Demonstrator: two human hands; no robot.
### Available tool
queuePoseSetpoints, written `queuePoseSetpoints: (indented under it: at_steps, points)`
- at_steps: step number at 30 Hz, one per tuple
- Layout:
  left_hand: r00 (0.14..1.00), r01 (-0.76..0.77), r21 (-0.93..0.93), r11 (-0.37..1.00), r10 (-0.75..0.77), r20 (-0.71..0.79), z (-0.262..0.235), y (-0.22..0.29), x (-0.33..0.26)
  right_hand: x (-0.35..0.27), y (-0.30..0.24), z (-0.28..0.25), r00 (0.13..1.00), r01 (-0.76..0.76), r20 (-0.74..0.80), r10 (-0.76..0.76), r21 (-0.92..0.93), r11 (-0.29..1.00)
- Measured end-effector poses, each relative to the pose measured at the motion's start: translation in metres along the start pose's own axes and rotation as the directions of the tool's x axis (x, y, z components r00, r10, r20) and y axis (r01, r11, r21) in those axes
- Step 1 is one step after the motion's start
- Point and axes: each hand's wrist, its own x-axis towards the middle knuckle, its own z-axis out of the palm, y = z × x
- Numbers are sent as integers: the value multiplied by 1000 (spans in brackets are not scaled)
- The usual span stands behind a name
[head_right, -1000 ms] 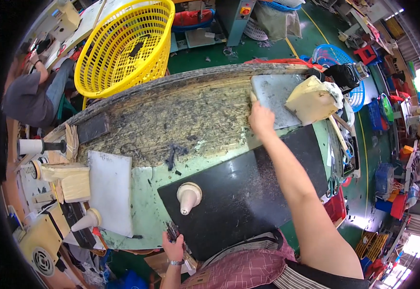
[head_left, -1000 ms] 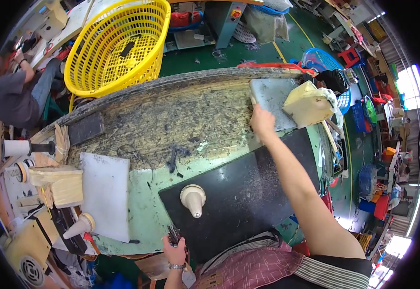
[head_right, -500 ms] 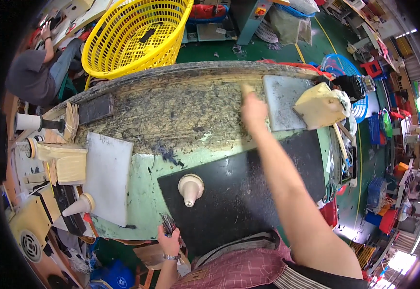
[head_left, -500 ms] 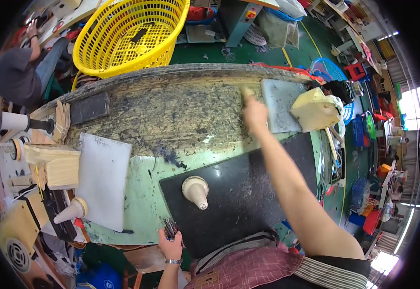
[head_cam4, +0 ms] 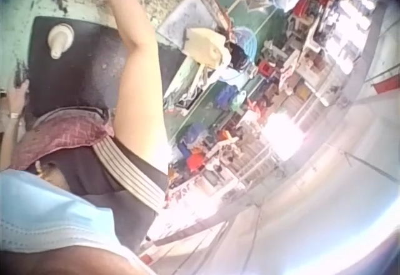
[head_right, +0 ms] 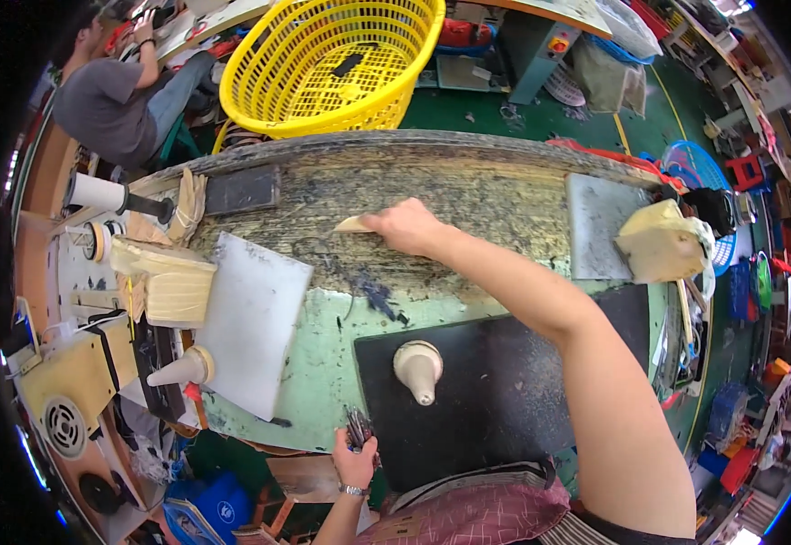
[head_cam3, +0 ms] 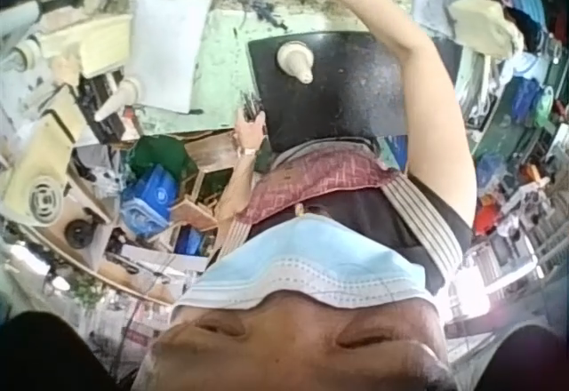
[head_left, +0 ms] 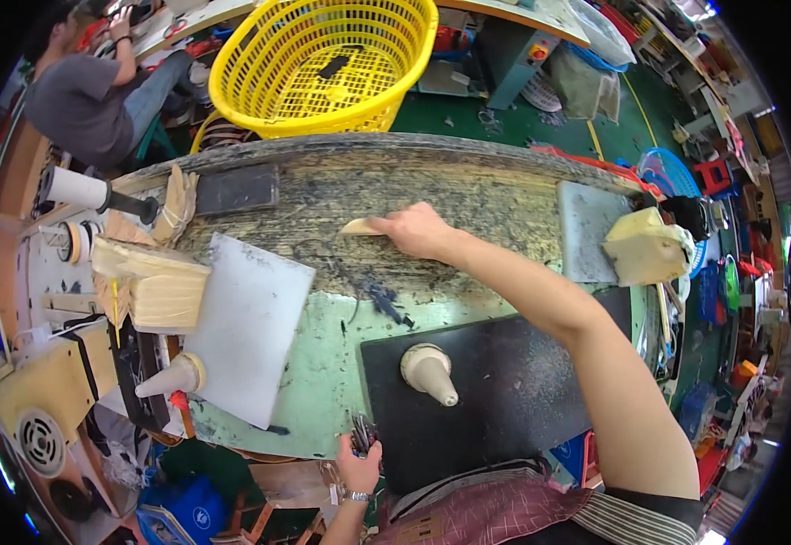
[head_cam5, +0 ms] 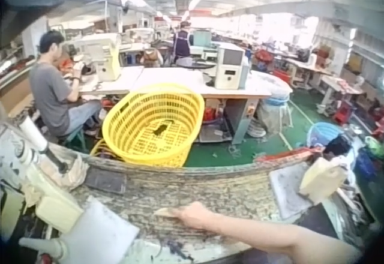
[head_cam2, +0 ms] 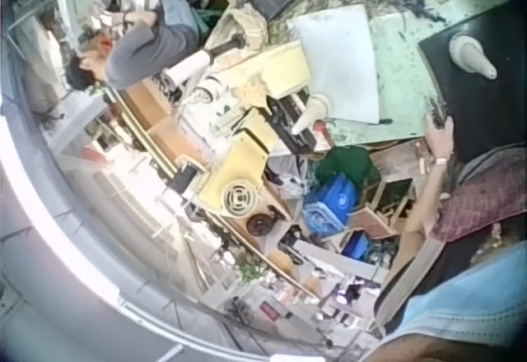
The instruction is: Cleaning the workstation and then wrapping shoe lasts in plastic film for storage or transport.
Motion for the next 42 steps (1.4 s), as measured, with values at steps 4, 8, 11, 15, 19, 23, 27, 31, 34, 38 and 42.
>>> queuePoseSetpoints:
  at_steps: [4, 8, 11, 15, 19, 23, 27, 31, 34, 38, 42]
  points:
    - [996, 85, -70, 994, -83, 29, 2, 8, 3, 77, 24, -5, 971, -229, -96, 218, -115, 967]
    - [996, 90, -166, 982, -88, 17, 1, -13, 1, 110, -27, -11, 920, 215, 359, -157, -128, 968]
    - [990, 139, -65, 988, -139, 6, -3, 17, 5, 134, -6, -33, 993, 17, 119, 7, -204, 979]
    - [993, 106, 24, 994, -105, -61, 0, 14, 7, 109, -26, 12, 987, 104, 141, -78, -186, 977]
    - [989, 137, -33, 990, -139, -56, -7, 23, 2, 101, -33, -30, 936, 198, 302, -180, -29, 980]
    - [991, 137, -54, 989, -137, 15, 5, -1, 10, 75, -24, 3, 975, -48, 215, 61, -65, 997]
    - [992, 106, -28, 994, -108, -70, -1, 6, 6, 14, -63, -21, 858, -242, 504, 97, 232, 942]
    - [995, 37, -56, 998, -42, -85, 2, 6, 2, -65, 22, -51, 742, -660, 39, 669, -128, 740]
    - [995, 25, -69, 997, -32, -97, 5, 8, 3, -106, 19, -20, 611, -746, 49, 790, -296, 596]
    - [992, 19, -140, 990, -37, -124, 7, 1, 3, -59, -79, 17, 831, -540, 188, 523, 50, 840]
    - [990, 99, -106, 989, -108, -86, 11, -10, 1, 11, -120, 33, 928, -372, 197, 315, 458, 807]
